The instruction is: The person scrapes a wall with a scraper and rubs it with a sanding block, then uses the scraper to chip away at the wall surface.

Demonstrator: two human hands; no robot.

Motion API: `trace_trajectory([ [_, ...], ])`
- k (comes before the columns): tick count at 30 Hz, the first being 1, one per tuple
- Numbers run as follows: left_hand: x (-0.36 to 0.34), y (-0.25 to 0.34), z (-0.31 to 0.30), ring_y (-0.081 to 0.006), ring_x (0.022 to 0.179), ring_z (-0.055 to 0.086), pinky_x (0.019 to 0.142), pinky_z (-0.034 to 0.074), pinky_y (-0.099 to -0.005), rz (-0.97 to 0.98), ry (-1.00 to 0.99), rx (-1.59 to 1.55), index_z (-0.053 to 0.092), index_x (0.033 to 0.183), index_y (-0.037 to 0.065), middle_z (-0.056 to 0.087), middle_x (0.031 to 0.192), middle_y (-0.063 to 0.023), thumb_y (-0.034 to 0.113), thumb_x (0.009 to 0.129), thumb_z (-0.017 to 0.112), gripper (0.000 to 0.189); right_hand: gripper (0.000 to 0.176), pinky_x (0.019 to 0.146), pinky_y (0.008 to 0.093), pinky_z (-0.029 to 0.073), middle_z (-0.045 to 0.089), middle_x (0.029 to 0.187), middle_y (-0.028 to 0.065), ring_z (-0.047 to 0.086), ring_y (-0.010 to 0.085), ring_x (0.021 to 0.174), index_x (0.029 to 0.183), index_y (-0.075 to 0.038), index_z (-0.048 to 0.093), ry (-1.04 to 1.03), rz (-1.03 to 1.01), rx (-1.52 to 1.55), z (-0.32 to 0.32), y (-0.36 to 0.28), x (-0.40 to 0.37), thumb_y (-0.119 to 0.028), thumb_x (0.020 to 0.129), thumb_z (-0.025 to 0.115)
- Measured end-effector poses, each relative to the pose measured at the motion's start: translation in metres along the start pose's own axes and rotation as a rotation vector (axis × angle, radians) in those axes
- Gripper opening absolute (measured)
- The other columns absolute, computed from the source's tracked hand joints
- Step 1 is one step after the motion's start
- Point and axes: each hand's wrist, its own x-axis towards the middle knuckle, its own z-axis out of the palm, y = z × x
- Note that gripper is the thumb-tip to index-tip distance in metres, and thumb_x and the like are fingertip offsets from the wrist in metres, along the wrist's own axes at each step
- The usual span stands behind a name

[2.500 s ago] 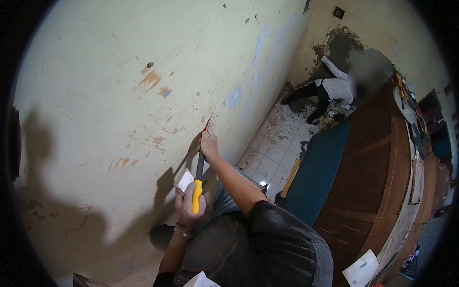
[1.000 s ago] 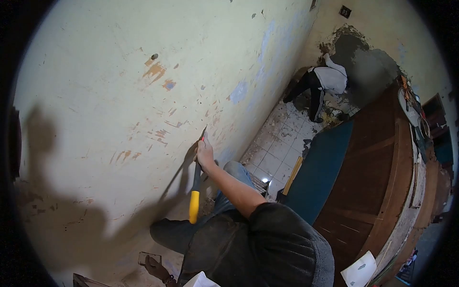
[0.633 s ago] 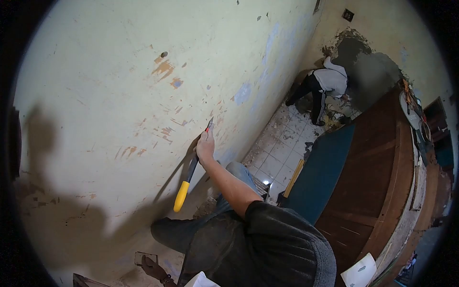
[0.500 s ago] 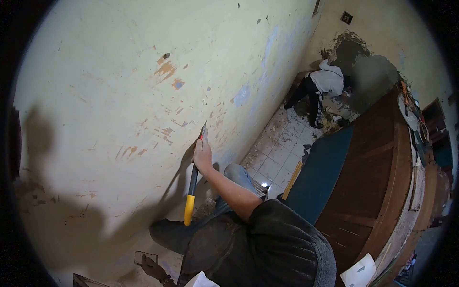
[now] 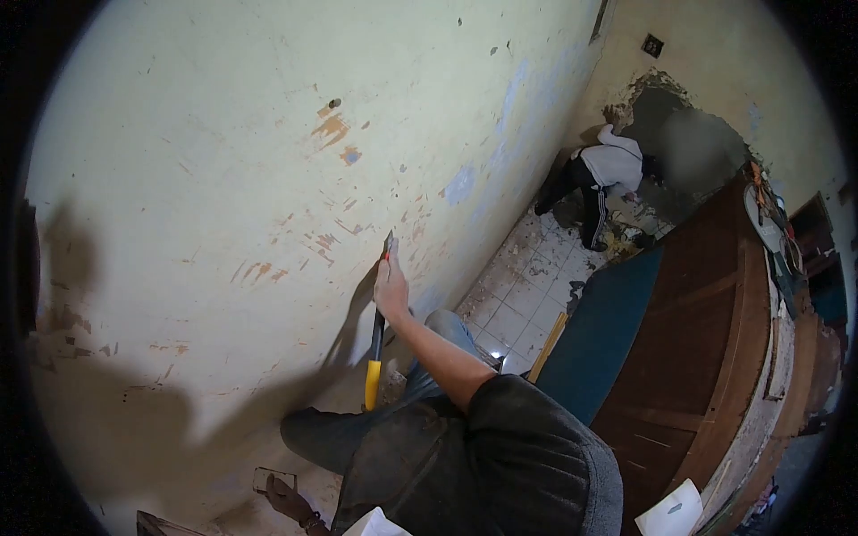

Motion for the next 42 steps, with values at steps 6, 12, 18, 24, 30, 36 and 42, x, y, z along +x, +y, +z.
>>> trace_trajectory([
  [6, 0.001, 0.02, -0.007, -0.0382, 0.104, 0.058, 0.091, 0.046, -0.0446, 0.04, 0.017, 0.043, 0.062, 0.115, -0.006, 0.062, 0.112, -0.026, 0.027, 0.096, 0.05, 0.04, 0.057, 0.073, 0.0417, 0.047, 0.063, 0.09, 0.0261, 0.061, 0.0368, 0.078, 0.15, -0.01, 0.021, 0.213, -0.219, -0.135, 0.015, 0.018, 0.003, -0.027, 0.098, 0.037],
  [12, -0.006, 0.016, -0.007, -0.0391, 0.105, 0.058, 0.093, 0.045, -0.0449, -0.008, 0.035, 0.031, 0.063, 0.114, -0.006, 0.062, 0.113, -0.0252, 0.026, 0.097, 0.048, 0.039, 0.055, 0.075, 0.0436, 0.046, 0.063, 0.09, 0.0269, 0.061, 0.04, 0.079, 0.149, -0.011, 0.024, 0.078, -0.02, -0.018, 0.01, -0.006, -0.002, -0.028, 0.098, 0.037],
  [18, -0.021, 0.009, -0.033, -0.0381, 0.105, 0.058, 0.095, 0.044, -0.0451, 0.039, 0.028, 0.106, 0.063, 0.114, -0.006, 0.062, 0.115, -0.025, 0.026, 0.097, 0.048, 0.039, 0.056, 0.041, 0.0284, 0.041, 0.05, 0.066, 0.0035, 0.044, 0.013, 0.043, 0.15, -0.014, 0.027, 0.07, 0.243, 0.58, -0.009, 0.012, 0.065, -0.024, 0.097, 0.042],
  [24, -0.033, -0.011, -0.003, -0.0371, 0.104, 0.059, 0.09, 0.047, -0.0439, -0.238, 0.107, -0.281, 0.062, 0.113, -0.006, 0.062, 0.112, -0.0235, 0.027, 0.097, 0.048, 0.039, 0.056, 0.039, 0.0257, 0.039, 0.047, 0.07, 0.001, 0.041, 0.0097, 0.044, 0.152, -0.022, 0.02, 0.036, 0.09, 0.515, -0.03, -0.007, 0.01, -0.024, 0.1, 0.04],
  [30, -0.025, 0.027, -0.005, -0.0368, 0.104, 0.059, 0.089, 0.047, -0.044, -0.102, 0.074, -0.079, 0.062, 0.114, -0.006, 0.062, 0.111, -0.0241, 0.026, 0.096, 0.049, 0.038, 0.051, 0.067, 0.0389, 0.048, 0.059, 0.084, 0.0161, 0.058, 0.0271, 0.066, 0.148, -0.015, 0.03, 0.06, -0.485, -0.108, -0.069, -0.061, 0.026, -0.02, 0.099, 0.044],
  [36, -0.024, 0.032, 0.009, -0.0383, 0.103, 0.058, 0.091, 0.045, -0.0444, 0.023, -0.007, 0.004, 0.062, 0.114, -0.006, 0.062, 0.11, -0.025, 0.026, 0.096, 0.048, 0.039, 0.051, 0.076, 0.0444, 0.046, 0.063, 0.096, 0.0259, 0.061, 0.041, 0.087, 0.147, -0.017, 0.031, 0.05, -0.367, -0.033, -0.054, -0.039, 0.034, -0.022, 0.098, 0.044],
  [42, -0.016, 0.049, 0.004, -0.0392, 0.102, 0.058, 0.09, 0.044, -0.045, 0.043, 0.02, 0.035, 0.064, 0.111, -0.005, 0.063, 0.108, -0.025, 0.027, 0.096, 0.049, 0.039, 0.054, 0.087, 0.0385, 0.046, 0.058, 0.123, 0.0229, 0.06, 0.0403, 0.103, 0.15, -0.014, 0.025, 0.053, -0.332, -0.124, -0.044, -0.051, 0.024, -0.019, 0.099, 0.043],
])
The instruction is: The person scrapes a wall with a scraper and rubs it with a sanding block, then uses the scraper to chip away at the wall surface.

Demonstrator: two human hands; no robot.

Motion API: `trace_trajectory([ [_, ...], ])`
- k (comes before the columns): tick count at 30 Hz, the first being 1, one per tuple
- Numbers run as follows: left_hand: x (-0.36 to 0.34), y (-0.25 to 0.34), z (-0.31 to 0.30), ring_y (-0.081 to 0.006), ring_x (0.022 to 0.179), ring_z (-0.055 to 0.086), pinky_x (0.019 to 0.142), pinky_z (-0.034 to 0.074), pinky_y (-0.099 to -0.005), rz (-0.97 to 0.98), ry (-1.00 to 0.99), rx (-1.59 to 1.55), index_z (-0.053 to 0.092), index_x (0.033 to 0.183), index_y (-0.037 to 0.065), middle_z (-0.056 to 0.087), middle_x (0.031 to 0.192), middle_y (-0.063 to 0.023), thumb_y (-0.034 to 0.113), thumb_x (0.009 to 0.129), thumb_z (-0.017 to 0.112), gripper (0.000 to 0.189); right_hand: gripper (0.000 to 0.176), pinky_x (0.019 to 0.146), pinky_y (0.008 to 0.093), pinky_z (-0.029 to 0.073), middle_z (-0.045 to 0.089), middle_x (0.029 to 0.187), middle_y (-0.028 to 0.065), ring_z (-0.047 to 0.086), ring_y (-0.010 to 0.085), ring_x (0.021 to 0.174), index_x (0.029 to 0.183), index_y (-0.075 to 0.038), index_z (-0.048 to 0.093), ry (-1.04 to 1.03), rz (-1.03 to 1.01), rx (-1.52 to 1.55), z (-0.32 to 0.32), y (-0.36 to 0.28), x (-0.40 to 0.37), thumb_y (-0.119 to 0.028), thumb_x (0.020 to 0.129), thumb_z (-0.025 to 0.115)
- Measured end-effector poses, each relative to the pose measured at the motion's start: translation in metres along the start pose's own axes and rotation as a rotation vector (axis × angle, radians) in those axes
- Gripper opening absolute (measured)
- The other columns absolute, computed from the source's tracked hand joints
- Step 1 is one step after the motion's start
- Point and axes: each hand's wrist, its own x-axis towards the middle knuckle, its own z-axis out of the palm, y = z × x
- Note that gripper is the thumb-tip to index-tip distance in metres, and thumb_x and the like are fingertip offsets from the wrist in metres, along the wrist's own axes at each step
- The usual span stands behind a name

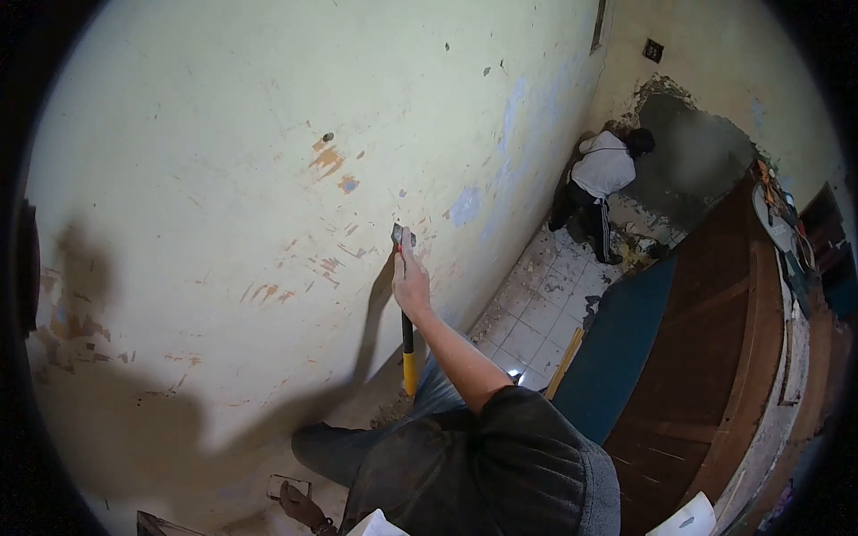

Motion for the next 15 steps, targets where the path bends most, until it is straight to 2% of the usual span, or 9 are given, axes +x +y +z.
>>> trace_trajectory([
  [4, 0.0, -0.009, -0.001, -0.039, 0.102, 0.058, 0.09, 0.045, -0.0449, -0.008, -0.01, -0.002, 0.064, 0.11, -0.005, 0.063, 0.107, -0.0249, 0.026, 0.095, 0.05, 0.038, 0.055, 0.092, 0.0378, 0.044, 0.055, 0.128, 0.0236, 0.056, 0.0405, 0.112, 0.15, -0.014, 0.023, 0.073, -0.001, 0.032, 0.012, 0.001, 0.001, -0.018, 0.099, 0.042],
  [8, -0.003, -0.019, -0.006, -0.0383, 0.102, 0.059, 0.089, 0.045, -0.0443, 0.02, -0.01, 0.026, 0.064, 0.111, -0.005, 0.064, 0.107, -0.0248, 0.024, 0.095, 0.05, 0.036, 0.056, 0.092, 0.037, 0.044, 0.054, 0.129, 0.0236, 0.056, 0.0397, 0.112, 0.15, -0.014, 0.022, 0.047, 0.051, 0.087, 0.017, 0.0, 0.0, -0.018, 0.099, 0.043],
  [10, -0.005, -0.018, -0.007, -0.0381, 0.102, 0.059, 0.09, 0.045, -0.0441, 0.037, -0.008, 0.035, 0.064, 0.111, -0.005, 0.064, 0.107, -0.0246, 0.024, 0.095, 0.05, 0.036, 0.056, 0.09, 0.0363, 0.044, 0.055, 0.127, 0.024, 0.058, 0.0391, 0.109, 0.15, -0.014, 0.022, 0.124, -0.024, 0.074, 0.02, 0.001, -0.001, -0.017, 0.099, 0.042],
  [11, -0.007, -0.018, -0.009, -0.0348, 0.098, 0.061, 0.087, 0.048, -0.0417, 0.035, 0.002, 0.037, 0.066, 0.111, -0.003, 0.066, 0.104, -0.0221, 0.028, 0.094, 0.053, 0.037, 0.056, 0.09, 0.0363, 0.044, 0.055, 0.127, 0.024, 0.058, 0.0391, 0.109, 0.15, -0.014, 0.022, 0.125, -0.026, 0.071, 0.021, 0.002, -0.001, -0.017, 0.099, 0.042],
  [12, -0.008, -0.016, -0.011, -0.0314, 0.093, 0.064, 0.084, 0.051, -0.0393, 0.034, 0.011, 0.038, 0.068, 0.111, 0.0, 0.068, 0.101, -0.0196, 0.032, 0.094, 0.057, 0.038, 0.056, 0.086, 0.0396, 0.045, 0.058, 0.119, 0.0249, 0.059, 0.0405, 0.102, 0.151, -0.015, 0.022, 0.135, -0.02, 0.083, 0.022, 0.0, 0.0, -0.016, 0.098, 0.042],
  [13, -0.008, -0.017, -0.012, -0.0321, 0.094, 0.063, 0.084, 0.05, -0.0398, 0.032, 0.012, 0.046, 0.067, 0.111, -0.001, 0.068, 0.102, -0.02, 0.031, 0.094, 0.056, 0.038, 0.057, 0.082, 0.0429, 0.046, 0.061, 0.11, 0.0258, 0.059, 0.0419, 0.095, 0.151, -0.016, 0.021, 0.144, -0.012, 0.095, 0.023, 0.0, 0.0, -0.016, 0.098, 0.043],
  [14, -0.008, -0.018, -0.009, -0.0328, 0.095, 0.063, 0.085, 0.05, -0.0403, 0.029, 0.003, 0.051, 0.067, 0.111, -0.001, 0.067, 0.103, -0.0205, 0.03, 0.094, 0.055, 0.038, 0.057, 0.082, 0.0429, 0.046, 0.061, 0.11, 0.0258, 0.059, 0.0419, 0.095, 0.151, -0.016, 0.021, 0.143, -0.012, 0.093, 0.023, 0.0, 0.001, -0.016, 0.098, 0.043],
  [15, -0.008, -0.02, -0.008, -0.0335, 0.096, 0.062, 0.086, 0.049, -0.0408, 0.026, -0.005, 0.056, 0.066, 0.111, -0.002, 0.067, 0.104, -0.0209, 0.029, 0.094, 0.054, 0.038, 0.056, 0.086, 0.0387, 0.045, 0.057, 0.12, 0.0251, 0.058, 0.0403, 0.103, 0.151, -0.015, 0.021, 0.13, 0.021, 0.074, 0.022, -0.002, 0.002, -0.016, 0.098, 0.042],
])
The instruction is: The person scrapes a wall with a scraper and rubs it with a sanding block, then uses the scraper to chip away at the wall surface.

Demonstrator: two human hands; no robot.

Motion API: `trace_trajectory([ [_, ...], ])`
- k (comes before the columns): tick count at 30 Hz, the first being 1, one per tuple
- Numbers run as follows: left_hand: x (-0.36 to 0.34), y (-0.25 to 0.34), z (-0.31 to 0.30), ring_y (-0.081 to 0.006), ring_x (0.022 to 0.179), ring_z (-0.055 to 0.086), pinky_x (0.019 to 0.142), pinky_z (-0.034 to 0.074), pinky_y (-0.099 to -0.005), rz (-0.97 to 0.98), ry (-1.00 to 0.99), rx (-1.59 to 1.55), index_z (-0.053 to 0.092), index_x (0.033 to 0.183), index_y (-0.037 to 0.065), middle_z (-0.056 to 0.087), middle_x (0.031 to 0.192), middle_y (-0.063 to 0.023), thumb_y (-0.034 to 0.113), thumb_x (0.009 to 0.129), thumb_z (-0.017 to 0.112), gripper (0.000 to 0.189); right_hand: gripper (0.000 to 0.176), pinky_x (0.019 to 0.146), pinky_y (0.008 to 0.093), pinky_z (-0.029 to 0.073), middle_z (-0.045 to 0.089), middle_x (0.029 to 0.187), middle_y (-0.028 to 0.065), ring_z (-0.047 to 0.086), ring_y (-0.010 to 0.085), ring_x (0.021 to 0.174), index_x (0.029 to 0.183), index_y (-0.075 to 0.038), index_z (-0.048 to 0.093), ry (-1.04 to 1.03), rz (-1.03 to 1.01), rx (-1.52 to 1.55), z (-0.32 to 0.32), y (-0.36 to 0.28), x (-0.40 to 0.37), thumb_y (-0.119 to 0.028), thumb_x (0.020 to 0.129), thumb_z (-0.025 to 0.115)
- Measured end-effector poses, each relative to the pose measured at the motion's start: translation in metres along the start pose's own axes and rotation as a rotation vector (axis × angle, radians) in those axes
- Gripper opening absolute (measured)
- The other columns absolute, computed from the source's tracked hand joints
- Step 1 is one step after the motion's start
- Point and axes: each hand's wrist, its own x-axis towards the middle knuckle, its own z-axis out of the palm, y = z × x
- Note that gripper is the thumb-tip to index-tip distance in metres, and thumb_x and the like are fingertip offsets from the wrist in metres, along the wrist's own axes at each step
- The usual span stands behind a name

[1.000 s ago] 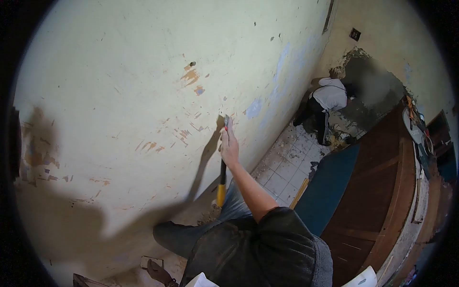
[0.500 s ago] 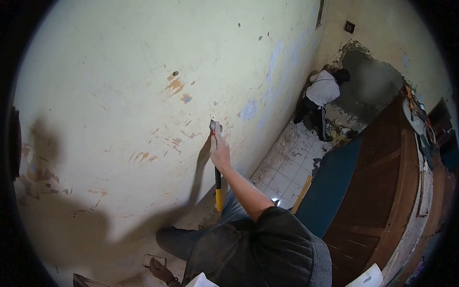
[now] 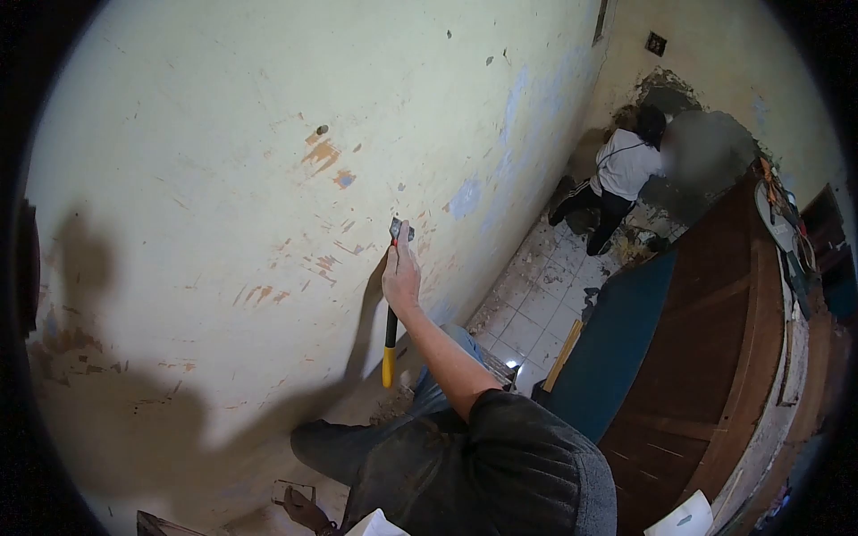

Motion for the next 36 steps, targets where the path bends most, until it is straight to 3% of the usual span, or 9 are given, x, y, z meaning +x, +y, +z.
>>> trace_trajectory([
  [5, 0.002, -0.005, 0.01, -0.037, 0.102, 0.06, 0.089, 0.046, -0.0434, 0.009, -0.04, 0.012, 0.064, 0.112, -0.005, 0.064, 0.108, -0.0232, 0.025, 0.095, 0.05, 0.037, 0.055, 0.092, 0.0345, 0.044, 0.051, 0.132, 0.0243, 0.056, 0.0387, 0.114, 0.15, -0.014, 0.022, -0.071, 0.218, -0.017, -0.017, -0.027, 0.017, -0.018, 0.099, 0.04],
  [7, 0.007, -0.006, 0.019, -0.0376, 0.103, 0.059, 0.091, 0.045, -0.0438, -0.035, -0.039, -0.049, 0.063, 0.112, -0.005, 0.064, 0.109, -0.0234, 0.024, 0.095, 0.05, 0.037, 0.054, 0.089, 0.0368, 0.045, 0.053, 0.129, 0.025, 0.058, 0.0395, 0.108, 0.15, -0.013, 0.022, -0.044, 0.011, -0.051, -0.017, -0.014, 0.01, -0.019, 0.099, 0.04],
  [10, 0.013, 0.003, 0.027, -0.0374, 0.104, 0.059, 0.092, 0.045, -0.0437, -0.145, 0.0, -0.203, 0.063, 0.112, -0.006, 0.064, 0.11, -0.0228, 0.024, 0.095, 0.05, 0.037, 0.054, 0.083, 0.0409, 0.046, 0.057, 0.121, 0.0257, 0.061, 0.0409, 0.1, 0.15, -0.016, 0.022, -0.081, 0.055, -0.066, -0.019, -0.015, 0.008, -0.021, 0.099, 0.041],
  [15, 0.025, 0.014, 0.012, -0.0379, 0.104, 0.059, 0.093, 0.045, -0.0434, 0.002, -0.028, -0.012, 0.064, 0.112, -0.005, 0.065, 0.11, -0.0231, 0.024, 0.095, 0.05, 0.036, 0.055, 0.082, 0.0423, 0.047, 0.059, 0.118, 0.0255, 0.061, 0.0429, 0.098, 0.15, -0.018, 0.022, -0.137, 0.203, -0.079, -0.016, -0.015, 0.0, -0.022, 0.099, 0.041],
  [18, 0.024, -0.005, 0.015, -0.038, 0.103, 0.059, 0.091, 0.046, -0.0436, -0.009, 0.005, -0.031, 0.064, 0.111, -0.005, 0.064, 0.11, -0.024, 0.024, 0.095, 0.05, 0.036, 0.055, 0.081, 0.0412, 0.047, 0.059, 0.119, 0.0255, 0.061, 0.0425, 0.096, 0.151, -0.018, 0.022, -0.086, 0.018, -0.078, -0.016, -0.006, 0.002, -0.022, 0.099, 0.041],
  [27, 0.014, -0.023, 0.017, -0.0372, 0.103, 0.059, 0.088, 0.049, -0.044, -0.068, -0.049, -0.03, 0.063, 0.113, -0.004, 0.061, 0.114, -0.0253, 0.026, 0.096, 0.05, 0.038, 0.055, 0.087, 0.0389, 0.046, 0.052, 0.131, 0.0248, 0.058, 0.0427, 0.103, 0.151, -0.016, 0.02, -0.014, 0.097, 0.013, -0.006, -0.018, -0.003, -0.021, 0.099, 0.039],
  [30, 0.014, -0.025, 0.02, -0.0377, 0.102, 0.06, 0.088, 0.049, -0.0444, -0.095, 0.008, -0.068, 0.063, 0.114, -0.004, 0.061, 0.113, -0.0257, 0.027, 0.096, 0.05, 0.038, 0.055, 0.082, 0.0407, 0.047, 0.057, 0.123, 0.0244, 0.06, 0.0418, 0.096, 0.151, -0.016, 0.023, -0.104, 0.046, -0.092, -0.024, -0.002, 0.003, -0.018, 0.099, 0.041],
  [32, 0.018, -0.019, 0.027, -0.0375, 0.101, 0.06, 0.087, 0.049, -0.0445, -0.072, 0.015, -0.072, 0.063, 0.114, -0.004, 0.061, 0.114, -0.0257, 0.026, 0.096, 0.05, 0.038, 0.056, 0.076, 0.0436, 0.047, 0.061, 0.107, 0.0222, 0.06, 0.0402, 0.088, 0.15, -0.017, 0.026, -0.164, -0.193, -0.309, -0.036, 0.018, 0.012, -0.015, 0.097, 0.045],
  [36, 0.021, -0.003, 0.024, -0.0365, 0.1, 0.061, 0.082, 0.052, -0.0442, -0.126, -0.025, -0.143, 0.063, 0.114, -0.004, 0.06, 0.114, -0.0249, 0.025, 0.096, 0.049, 0.037, 0.056, 0.072, 0.046, 0.046, 0.061, 0.096, 0.0195, 0.06, 0.0388, 0.085, 0.149, -0.017, 0.028, -0.149, -0.243, -0.38, -0.036, 0.022, 0.015, -0.014, 0.096, 0.047],
])
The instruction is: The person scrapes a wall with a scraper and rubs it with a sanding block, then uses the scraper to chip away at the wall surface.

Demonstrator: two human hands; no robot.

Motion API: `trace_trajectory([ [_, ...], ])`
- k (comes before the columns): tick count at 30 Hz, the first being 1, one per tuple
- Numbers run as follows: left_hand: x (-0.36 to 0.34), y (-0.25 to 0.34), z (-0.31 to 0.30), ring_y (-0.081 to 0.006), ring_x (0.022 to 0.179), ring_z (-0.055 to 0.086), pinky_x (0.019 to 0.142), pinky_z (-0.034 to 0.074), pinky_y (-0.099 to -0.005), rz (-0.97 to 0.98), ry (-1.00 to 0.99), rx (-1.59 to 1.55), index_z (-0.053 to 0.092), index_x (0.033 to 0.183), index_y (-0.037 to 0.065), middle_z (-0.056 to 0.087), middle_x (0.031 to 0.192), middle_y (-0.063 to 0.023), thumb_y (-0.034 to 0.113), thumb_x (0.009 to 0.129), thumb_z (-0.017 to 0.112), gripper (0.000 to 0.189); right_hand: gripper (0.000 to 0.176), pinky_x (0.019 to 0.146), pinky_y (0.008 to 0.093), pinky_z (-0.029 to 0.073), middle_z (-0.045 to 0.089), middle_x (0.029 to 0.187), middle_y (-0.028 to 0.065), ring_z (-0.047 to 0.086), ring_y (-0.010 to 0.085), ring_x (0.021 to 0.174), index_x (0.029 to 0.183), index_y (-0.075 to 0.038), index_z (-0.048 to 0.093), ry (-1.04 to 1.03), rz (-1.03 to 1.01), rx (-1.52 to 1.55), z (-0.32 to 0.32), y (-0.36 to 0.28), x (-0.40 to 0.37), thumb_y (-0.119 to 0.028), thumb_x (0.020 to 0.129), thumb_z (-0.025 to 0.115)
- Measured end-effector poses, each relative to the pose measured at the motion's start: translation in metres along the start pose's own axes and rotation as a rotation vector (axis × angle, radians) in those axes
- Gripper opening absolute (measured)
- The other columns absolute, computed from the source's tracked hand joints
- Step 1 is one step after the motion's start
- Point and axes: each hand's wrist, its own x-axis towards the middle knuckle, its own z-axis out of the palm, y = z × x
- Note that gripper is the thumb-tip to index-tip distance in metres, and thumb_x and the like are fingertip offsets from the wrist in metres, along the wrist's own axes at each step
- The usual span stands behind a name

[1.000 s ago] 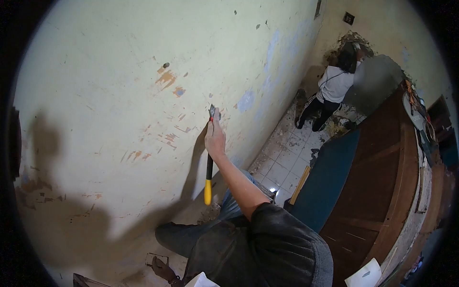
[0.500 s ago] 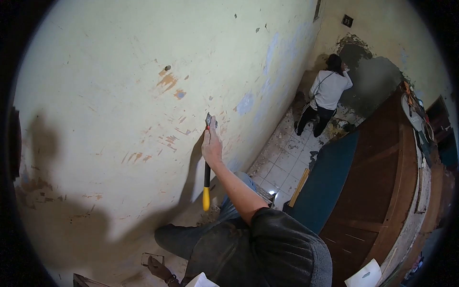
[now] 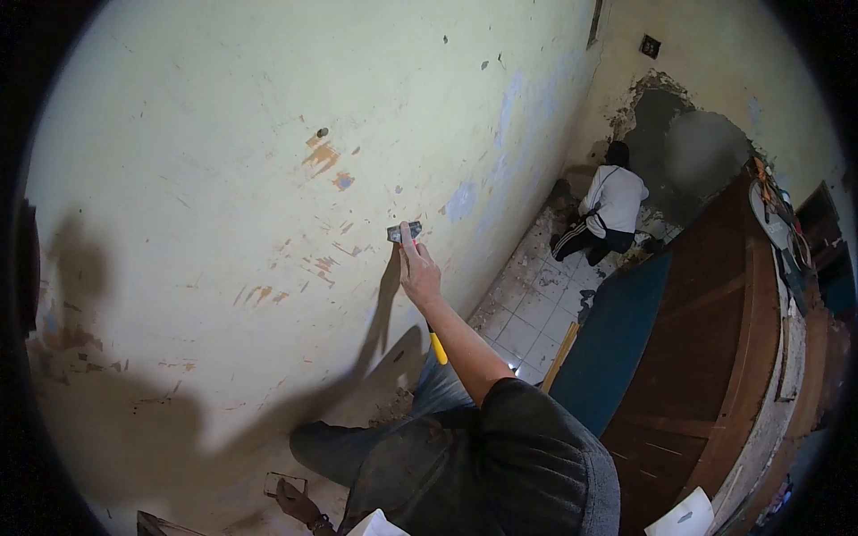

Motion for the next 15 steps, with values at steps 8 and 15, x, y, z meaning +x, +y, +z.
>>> trace_trajectory([
  [8, -0.013, -0.018, -0.022, -0.0352, 0.098, 0.062, 0.081, 0.054, -0.0416, 0.033, 0.045, 0.1, 0.064, 0.111, -0.003, 0.062, 0.11, -0.0215, 0.027, 0.096, 0.052, 0.037, 0.056, 0.074, 0.0438, 0.046, 0.058, 0.091, 0.0181, 0.058, 0.0385, 0.081, 0.148, -0.017, 0.029, 0.268, -0.053, 0.262, 0.03, 0.004, 0.0, -0.015, 0.096, 0.048],
  [15, -0.026, -0.017, -0.019, -0.0364, 0.098, 0.063, 0.089, 0.05, -0.0427, 0.061, -0.02, 0.214, 0.067, 0.109, -0.002, 0.067, 0.105, -0.0213, 0.034, 0.095, 0.053, 0.041, 0.055, 0.081, 0.0407, 0.046, 0.061, 0.109, 0.023, 0.06, 0.0385, 0.095, 0.148, -0.01, 0.029, -0.001, 0.136, 0.124, 0.004, -0.009, 0.007, -0.012, 0.096, 0.047],
])
